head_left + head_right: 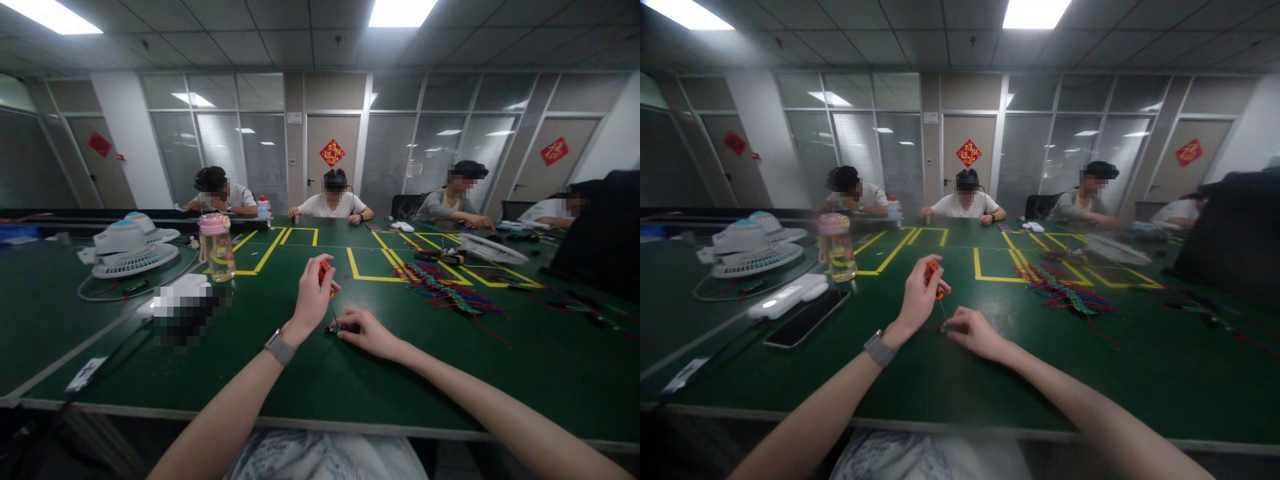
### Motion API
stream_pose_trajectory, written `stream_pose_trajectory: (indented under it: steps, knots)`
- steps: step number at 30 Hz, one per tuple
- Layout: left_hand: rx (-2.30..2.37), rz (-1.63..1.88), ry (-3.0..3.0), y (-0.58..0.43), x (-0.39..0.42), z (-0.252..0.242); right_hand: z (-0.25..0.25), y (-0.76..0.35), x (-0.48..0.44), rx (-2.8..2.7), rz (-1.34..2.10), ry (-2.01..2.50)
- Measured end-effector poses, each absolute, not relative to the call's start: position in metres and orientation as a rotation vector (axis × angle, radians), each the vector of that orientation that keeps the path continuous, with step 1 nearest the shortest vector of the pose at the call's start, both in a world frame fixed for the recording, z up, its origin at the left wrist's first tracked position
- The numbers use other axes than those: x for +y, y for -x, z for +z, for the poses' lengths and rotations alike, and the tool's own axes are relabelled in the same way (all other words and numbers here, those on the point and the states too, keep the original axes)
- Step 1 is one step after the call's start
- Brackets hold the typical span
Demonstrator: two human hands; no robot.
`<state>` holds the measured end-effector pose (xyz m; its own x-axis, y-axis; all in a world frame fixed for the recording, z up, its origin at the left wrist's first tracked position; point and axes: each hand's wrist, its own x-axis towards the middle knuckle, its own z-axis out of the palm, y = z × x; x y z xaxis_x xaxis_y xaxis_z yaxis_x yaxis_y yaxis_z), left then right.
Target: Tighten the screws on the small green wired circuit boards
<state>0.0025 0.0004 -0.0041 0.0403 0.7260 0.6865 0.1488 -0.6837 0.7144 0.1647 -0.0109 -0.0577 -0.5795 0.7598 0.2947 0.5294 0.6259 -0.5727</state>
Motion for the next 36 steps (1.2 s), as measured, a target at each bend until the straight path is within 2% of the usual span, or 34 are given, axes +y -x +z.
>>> stream_pose_trajectory:
  steps: [23,32,36]
  knots:
    - [0.872,1.657,-1.969,-0.0036,0.0000,-0.0062,-0.0587,-0.1653,-0.0098,-2.332,0.580,0.992]
    - [0.616,1.509,-2.063,-0.0063,-0.0073,0.0004,-0.0588,-0.1644,-0.0088,-2.297,0.618,1.014]
    - [0.710,1.536,-2.093,-0.0088,-0.0057,0.0000,-0.0643,-0.1650,-0.0077,-2.251,0.623,1.031]
